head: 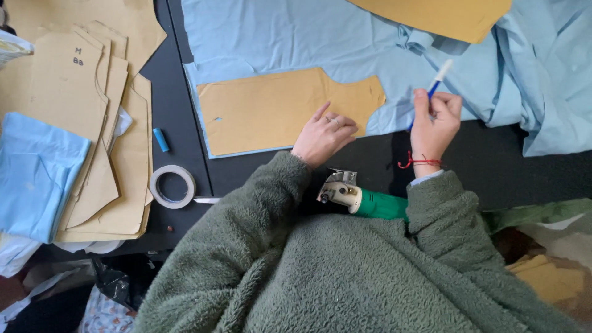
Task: The person marks a light blue fabric piece with a pen, then uses a cardboard pattern to trace and cut the fabric with a rotary cutter. They handle the fabric, pattern, and tools on a cluttered work table.
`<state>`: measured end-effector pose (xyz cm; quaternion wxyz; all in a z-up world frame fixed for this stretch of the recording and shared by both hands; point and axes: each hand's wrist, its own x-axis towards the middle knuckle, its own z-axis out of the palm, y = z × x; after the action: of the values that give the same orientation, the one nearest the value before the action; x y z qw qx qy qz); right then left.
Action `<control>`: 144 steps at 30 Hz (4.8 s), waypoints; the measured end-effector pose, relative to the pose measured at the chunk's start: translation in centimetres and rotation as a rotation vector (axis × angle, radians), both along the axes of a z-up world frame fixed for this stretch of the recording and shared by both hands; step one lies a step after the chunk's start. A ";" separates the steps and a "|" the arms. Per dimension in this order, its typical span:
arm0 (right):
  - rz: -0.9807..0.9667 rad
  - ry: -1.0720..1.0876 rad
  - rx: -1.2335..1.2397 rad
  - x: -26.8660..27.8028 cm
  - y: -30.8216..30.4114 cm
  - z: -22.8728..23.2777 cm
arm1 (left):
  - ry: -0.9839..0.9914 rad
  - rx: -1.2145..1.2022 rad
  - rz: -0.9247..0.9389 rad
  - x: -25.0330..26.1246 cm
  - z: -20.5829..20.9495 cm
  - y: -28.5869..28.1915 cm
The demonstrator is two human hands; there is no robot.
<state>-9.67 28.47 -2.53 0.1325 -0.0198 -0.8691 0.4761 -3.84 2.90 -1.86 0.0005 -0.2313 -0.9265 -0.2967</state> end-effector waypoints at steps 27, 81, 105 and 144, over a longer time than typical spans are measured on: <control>0.120 -0.183 -0.038 0.0 -3.5 -1.8 | 0.073 0.041 1.074 8.2 2.2 -13.0; 0.543 -0.049 0.340 5.1 -4.5 6.7 | -0.134 -0.496 -0.018 -6.2 -1.2 4.9; -0.180 -0.595 -0.429 -11.4 5.1 2.4 | 0.037 -0.344 0.035 -0.3 1.3 1.7; -0.448 -0.239 -0.363 41.1 32.7 5.6 | -0.465 1.098 -0.082 12.5 25.3 32.9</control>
<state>31.41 61.15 3.07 0.1255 -0.2902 -0.7534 0.5766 8.69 35.81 23.44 -0.0943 -0.1616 -0.6038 -0.7749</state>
